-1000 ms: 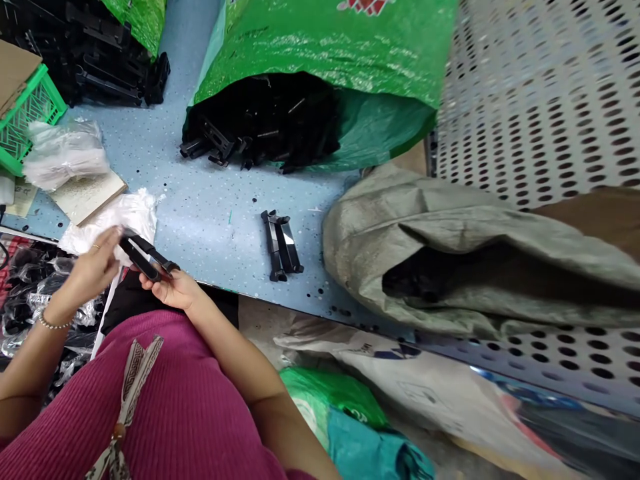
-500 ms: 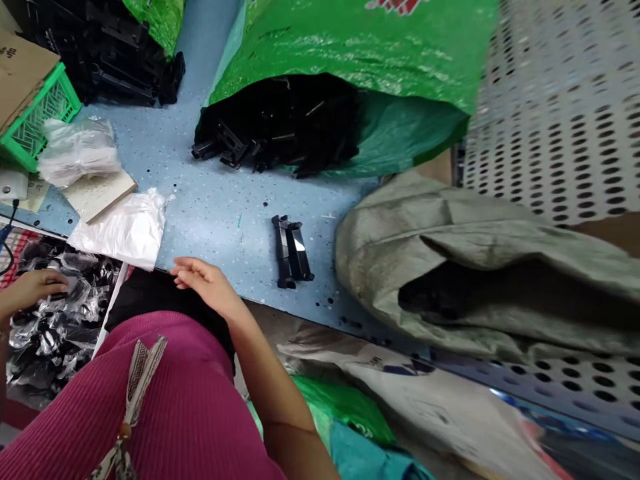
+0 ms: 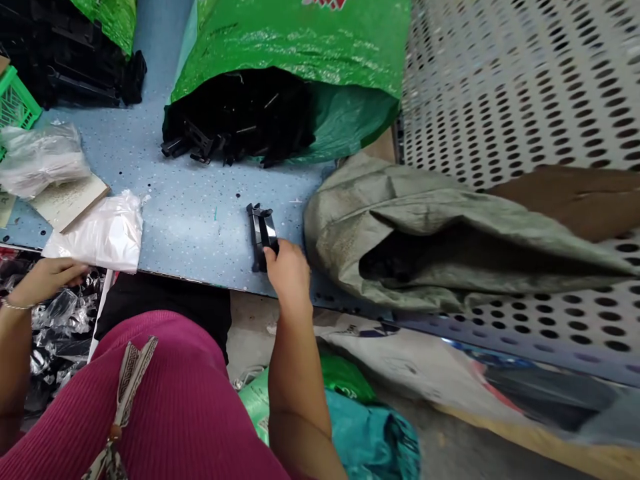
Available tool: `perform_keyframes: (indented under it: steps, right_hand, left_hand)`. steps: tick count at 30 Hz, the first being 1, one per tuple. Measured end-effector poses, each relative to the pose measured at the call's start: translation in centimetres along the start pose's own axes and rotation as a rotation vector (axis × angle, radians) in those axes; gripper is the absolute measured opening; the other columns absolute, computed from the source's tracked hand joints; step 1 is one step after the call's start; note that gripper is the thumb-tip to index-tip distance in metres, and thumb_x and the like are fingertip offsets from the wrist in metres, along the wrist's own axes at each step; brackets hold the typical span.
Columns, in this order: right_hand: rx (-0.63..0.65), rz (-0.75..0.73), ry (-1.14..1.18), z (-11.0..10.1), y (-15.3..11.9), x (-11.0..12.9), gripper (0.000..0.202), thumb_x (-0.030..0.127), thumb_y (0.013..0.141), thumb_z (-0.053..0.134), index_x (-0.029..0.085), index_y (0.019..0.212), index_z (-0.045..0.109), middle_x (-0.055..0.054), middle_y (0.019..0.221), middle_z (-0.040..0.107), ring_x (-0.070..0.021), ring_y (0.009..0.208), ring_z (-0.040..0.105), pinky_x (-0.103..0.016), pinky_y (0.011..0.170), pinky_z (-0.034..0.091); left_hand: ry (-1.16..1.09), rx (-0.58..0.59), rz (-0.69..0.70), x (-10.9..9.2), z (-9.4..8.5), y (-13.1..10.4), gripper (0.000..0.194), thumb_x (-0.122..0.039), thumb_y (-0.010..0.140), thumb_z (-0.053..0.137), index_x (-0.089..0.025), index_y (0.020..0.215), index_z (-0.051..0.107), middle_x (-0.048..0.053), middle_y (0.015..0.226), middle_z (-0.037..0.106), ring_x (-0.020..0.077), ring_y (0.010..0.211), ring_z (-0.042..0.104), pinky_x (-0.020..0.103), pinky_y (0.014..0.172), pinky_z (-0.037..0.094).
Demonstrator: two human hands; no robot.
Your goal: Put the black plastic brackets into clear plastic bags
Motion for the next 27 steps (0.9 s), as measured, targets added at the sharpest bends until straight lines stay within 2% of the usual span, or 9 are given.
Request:
perform_keyframes:
  steps: [3,5,7,10,14,17,22,25,27]
  right_hand:
    - [0.064,-0.012,0.082,1.1,0.1,0.9,0.026,0.033,0.092,0.053,0.014,0.101,0.069,-0.021,0.099,0.072,-0.0326,0.093,0.068,-0.045,0.084,0.049]
    - [0.105,-0.019,0.265,1.8,-0.3,2.4,0.027,0.036,0.089,0.054,0.016,0.099,0.070,-0.015,0.096,0.073,-0.0281,0.088,0.068,-0.041,0.082,0.050]
    - [0.155,-0.016,0.523,2.4,-0.9,4.3,0.031,0.040,0.085,0.058,0.017,0.101,0.071,-0.010,0.096,0.074,-0.0243,0.086,0.067,-0.038,0.081,0.051]
    - [0.311,0.045,0.928,3.9,-2.2,7.9,0.034,0.046,0.081,0.066,0.019,0.100,0.072,-0.004,0.090,0.074,-0.0182,0.076,0.064,-0.031,0.069,0.052]
    - [0.722,0.146,1.414,6.8,-4.5,15.1,0.029,0.044,0.077,0.076,0.019,0.091,0.072,-0.004,0.085,0.074,-0.0150,0.066,0.062,-0.027,0.058,0.051]
    - [1.010,0.189,1.628,9.1,-6.2,21.1,0.026,0.036,0.076,0.081,0.019,0.093,0.071,-0.004,0.085,0.074,-0.0153,0.067,0.064,-0.027,0.061,0.056]
    - [1.220,0.253,1.689,12.6,-7.2,26.8,0.014,0.023,0.081,0.079,0.016,0.086,0.067,-0.001,0.074,0.069,-0.0124,0.062,0.063,-0.024,0.057,0.058]
    - [1.119,0.309,1.696,13.0,-6.3,26.0,0.017,0.024,0.083,0.080,0.016,0.080,0.065,0.001,0.070,0.066,-0.0108,0.058,0.061,-0.022,0.053,0.057]
    - [1.028,0.314,1.719,12.1,-6.0,24.4,0.019,0.027,0.084,0.080,0.017,0.080,0.065,0.001,0.072,0.068,-0.0108,0.060,0.063,-0.022,0.056,0.059]
  left_hand:
    - [0.242,-0.282,0.292,-7.5,5.0,1.8,0.033,-0.046,0.093,0.061,-0.017,0.098,0.075,0.016,0.107,0.073,0.0285,0.095,0.068,0.042,0.087,0.055]
    - [0.298,-0.378,0.328,-9.5,7.1,3.4,0.024,-0.035,0.093,0.061,-0.015,0.094,0.073,0.020,0.109,0.069,0.0309,0.100,0.065,0.044,0.087,0.055]
    - [0.227,-0.384,0.294,-9.2,7.2,5.0,0.016,-0.027,0.089,0.064,-0.017,0.079,0.069,0.016,0.097,0.069,0.0273,0.091,0.065,0.040,0.079,0.055]
    - [-0.146,-0.319,0.149,-6.2,4.6,6.4,0.022,-0.033,0.077,0.076,-0.018,0.068,0.063,0.005,0.072,0.062,0.0167,0.066,0.058,0.030,0.062,0.049]
    - [-0.612,-0.143,-0.073,-3.7,3.0,6.3,0.035,-0.045,0.063,0.085,-0.015,0.074,0.068,0.000,0.064,0.062,0.0096,0.054,0.051,0.023,0.050,0.039]
    - [-0.700,-0.172,-0.079,-3.9,3.2,5.9,0.036,-0.037,0.054,0.089,-0.015,0.070,0.066,0.001,0.068,0.065,0.0085,0.055,0.053,0.022,0.050,0.039]
    - [-0.624,-0.324,0.109,-4.7,2.5,4.5,0.032,-0.032,0.062,0.084,-0.018,0.075,0.058,0.000,0.073,0.066,0.0124,0.066,0.063,0.027,0.066,0.053]
    - [-0.258,-0.410,0.278,-5.4,0.6,2.8,0.009,-0.027,0.081,0.068,-0.019,0.081,0.064,0.006,0.088,0.073,0.0201,0.091,0.070,0.039,0.088,0.058]
    - [0.056,-0.405,0.377,-6.0,0.0,2.0,0.018,-0.021,0.089,0.055,-0.019,0.092,0.073,0.010,0.102,0.076,0.0244,0.107,0.069,0.046,0.101,0.055]
Point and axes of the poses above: each hand's wrist, its own y-axis towards the middle knuckle, its own z-axis out of the palm, x = y × z, the point moved 6 cm from there along y, towards the middle knuckle
